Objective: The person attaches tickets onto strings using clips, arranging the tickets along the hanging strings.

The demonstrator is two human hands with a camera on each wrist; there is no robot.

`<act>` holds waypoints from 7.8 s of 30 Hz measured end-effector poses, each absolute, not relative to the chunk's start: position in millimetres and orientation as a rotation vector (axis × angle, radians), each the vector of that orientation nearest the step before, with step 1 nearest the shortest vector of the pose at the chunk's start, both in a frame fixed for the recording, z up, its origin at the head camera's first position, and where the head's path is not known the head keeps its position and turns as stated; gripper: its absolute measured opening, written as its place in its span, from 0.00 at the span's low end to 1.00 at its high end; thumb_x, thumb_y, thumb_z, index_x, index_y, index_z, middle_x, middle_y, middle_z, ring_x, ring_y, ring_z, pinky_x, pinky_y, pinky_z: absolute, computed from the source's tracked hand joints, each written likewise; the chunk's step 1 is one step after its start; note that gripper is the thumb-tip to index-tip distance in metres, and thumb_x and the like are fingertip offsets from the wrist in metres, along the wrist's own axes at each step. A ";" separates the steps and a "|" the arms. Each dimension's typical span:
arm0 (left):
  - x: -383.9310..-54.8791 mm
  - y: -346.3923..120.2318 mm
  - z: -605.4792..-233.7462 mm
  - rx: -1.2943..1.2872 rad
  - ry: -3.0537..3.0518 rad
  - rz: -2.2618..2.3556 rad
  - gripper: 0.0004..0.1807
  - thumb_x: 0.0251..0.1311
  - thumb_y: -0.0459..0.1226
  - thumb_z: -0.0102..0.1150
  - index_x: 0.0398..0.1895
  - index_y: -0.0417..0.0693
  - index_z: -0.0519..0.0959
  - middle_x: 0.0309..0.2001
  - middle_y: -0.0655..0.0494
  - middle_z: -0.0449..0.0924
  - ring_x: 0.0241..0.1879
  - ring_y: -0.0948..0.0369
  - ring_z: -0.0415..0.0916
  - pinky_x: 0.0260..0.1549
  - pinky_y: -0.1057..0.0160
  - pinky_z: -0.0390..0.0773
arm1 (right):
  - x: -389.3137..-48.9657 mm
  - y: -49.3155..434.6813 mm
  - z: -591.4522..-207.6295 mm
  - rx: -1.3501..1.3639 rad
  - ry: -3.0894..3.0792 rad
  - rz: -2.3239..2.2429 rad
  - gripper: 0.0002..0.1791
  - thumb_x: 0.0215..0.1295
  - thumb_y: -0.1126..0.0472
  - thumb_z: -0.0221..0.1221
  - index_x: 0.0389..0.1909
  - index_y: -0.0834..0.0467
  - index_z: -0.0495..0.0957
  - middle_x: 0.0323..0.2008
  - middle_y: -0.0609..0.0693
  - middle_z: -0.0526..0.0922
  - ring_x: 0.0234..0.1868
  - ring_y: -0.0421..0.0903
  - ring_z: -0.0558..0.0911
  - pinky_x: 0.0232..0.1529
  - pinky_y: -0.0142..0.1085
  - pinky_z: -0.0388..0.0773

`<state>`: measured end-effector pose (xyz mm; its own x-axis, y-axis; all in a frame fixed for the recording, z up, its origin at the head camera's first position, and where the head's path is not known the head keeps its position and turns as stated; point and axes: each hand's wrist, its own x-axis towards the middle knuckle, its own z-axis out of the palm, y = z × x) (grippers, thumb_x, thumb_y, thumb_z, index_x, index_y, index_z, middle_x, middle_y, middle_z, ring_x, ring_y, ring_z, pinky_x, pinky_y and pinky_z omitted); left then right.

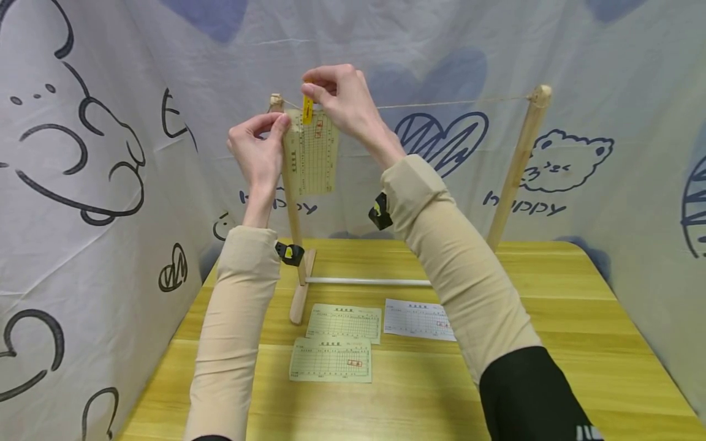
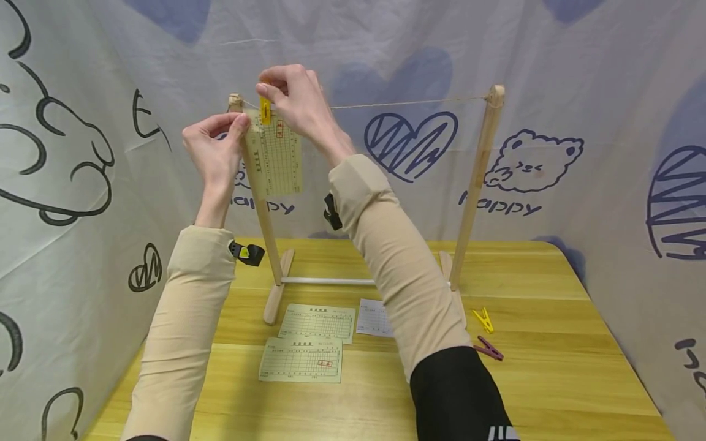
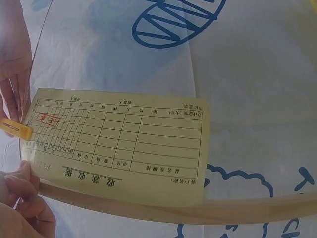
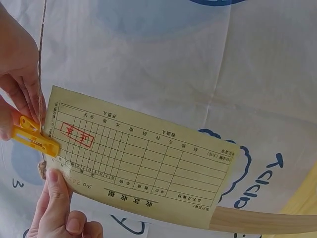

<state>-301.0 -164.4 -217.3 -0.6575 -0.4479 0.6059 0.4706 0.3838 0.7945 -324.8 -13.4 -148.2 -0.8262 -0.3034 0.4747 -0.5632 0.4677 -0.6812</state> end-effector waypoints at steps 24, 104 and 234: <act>-297.7 -163.4 -217.6 0.025 -1.793 -1.443 0.12 0.58 0.43 0.71 0.41 0.47 0.89 0.42 0.48 0.90 0.22 0.66 0.78 0.18 0.75 0.75 | -324.3 -12.5 -151.0 0.755 -2.438 1.282 0.23 0.75 0.56 0.57 0.67 0.58 0.73 0.61 0.53 0.83 0.58 0.43 0.83 0.59 0.25 0.77; -272.1 -156.0 -284.8 -0.150 -1.726 -1.502 0.12 0.58 0.39 0.73 0.38 0.38 0.88 0.37 0.38 0.89 0.09 0.70 0.71 0.11 0.75 0.72 | -305.9 36.0 -220.8 0.759 -2.078 1.577 0.15 0.73 0.64 0.57 0.56 0.65 0.80 0.54 0.61 0.85 0.51 0.50 0.85 0.57 0.32 0.81; -215.6 16.1 -527.3 -1.080 -3.107 -0.953 0.27 0.67 0.33 0.58 0.69 0.40 0.70 0.76 0.45 0.63 0.76 0.50 0.61 0.77 0.56 0.58 | -153.5 272.6 -537.0 0.008 -2.154 1.955 0.14 0.70 0.67 0.60 0.54 0.63 0.81 0.42 0.34 0.89 0.39 0.32 0.87 0.35 0.29 0.86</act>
